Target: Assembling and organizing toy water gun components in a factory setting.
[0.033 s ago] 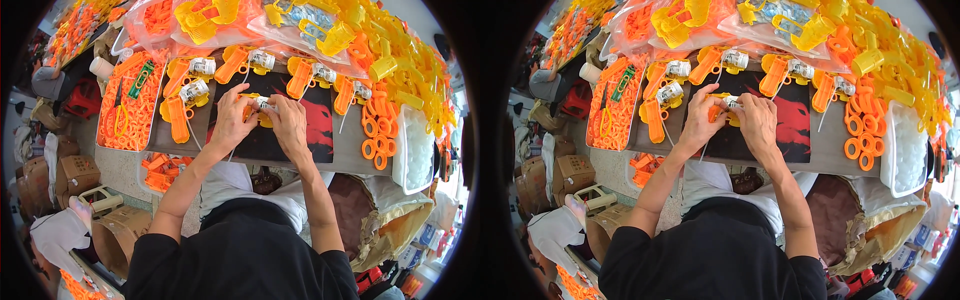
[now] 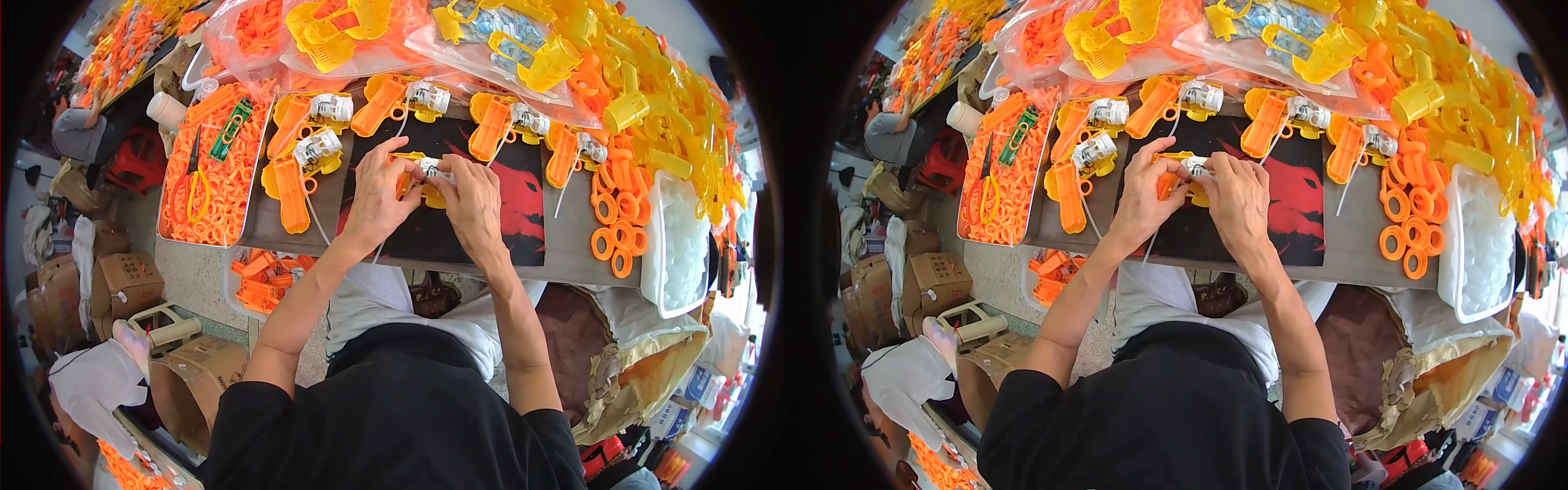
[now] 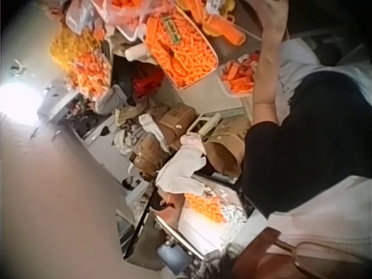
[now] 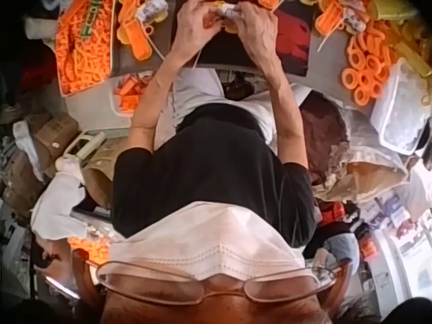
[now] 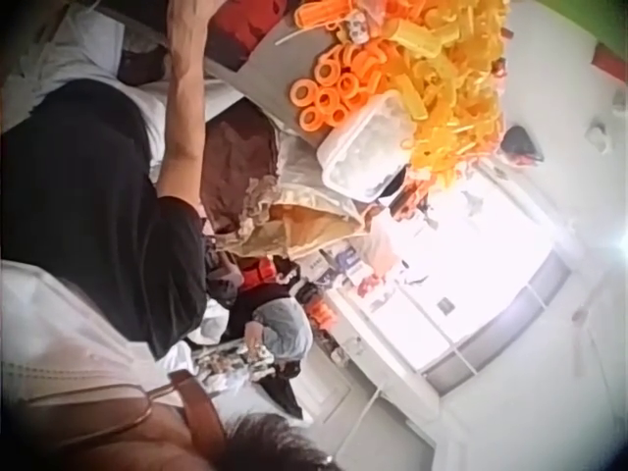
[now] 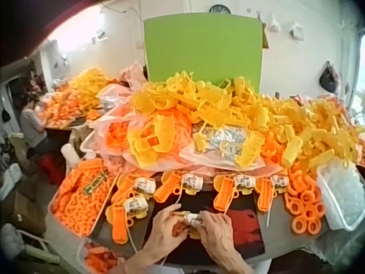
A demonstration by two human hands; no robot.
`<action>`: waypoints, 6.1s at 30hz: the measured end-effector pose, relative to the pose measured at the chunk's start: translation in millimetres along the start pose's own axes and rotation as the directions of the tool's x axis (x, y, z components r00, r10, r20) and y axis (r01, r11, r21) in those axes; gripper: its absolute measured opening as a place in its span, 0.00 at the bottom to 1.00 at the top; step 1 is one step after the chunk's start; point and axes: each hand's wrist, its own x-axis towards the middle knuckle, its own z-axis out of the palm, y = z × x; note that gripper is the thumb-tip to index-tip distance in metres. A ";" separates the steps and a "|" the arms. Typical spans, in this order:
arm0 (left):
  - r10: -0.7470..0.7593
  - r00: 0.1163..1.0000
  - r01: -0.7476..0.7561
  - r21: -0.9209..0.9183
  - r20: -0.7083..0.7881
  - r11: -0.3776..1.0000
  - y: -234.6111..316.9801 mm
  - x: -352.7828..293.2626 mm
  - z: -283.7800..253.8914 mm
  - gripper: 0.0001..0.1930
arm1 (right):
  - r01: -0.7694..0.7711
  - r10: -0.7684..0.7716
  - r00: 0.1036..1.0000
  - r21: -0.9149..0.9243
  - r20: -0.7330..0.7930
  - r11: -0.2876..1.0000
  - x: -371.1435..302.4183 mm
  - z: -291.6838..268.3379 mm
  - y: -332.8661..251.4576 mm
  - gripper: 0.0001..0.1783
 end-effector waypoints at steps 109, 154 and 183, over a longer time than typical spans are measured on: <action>0.374 0.926 -0.377 -0.068 -0.052 0.924 30.0 124.6 -18.3 0.13 | -0.022 -0.100 0.964 -0.446 -0.248 0.895 -45.4 -94.6 154.3 0.23; 0.103 0.994 -0.103 0.358 0.021 0.928 5.5 1.2 -25.5 0.13 | 0.025 -0.032 0.990 -0.049 -0.137 0.999 -76.6 -29.3 7.7 0.15; -0.041 0.986 0.017 0.143 0.163 0.990 -15.7 14.5 -20.6 0.13 | 0.224 -0.234 0.965 -0.090 -0.121 0.970 -59.7 27.9 -39.0 0.20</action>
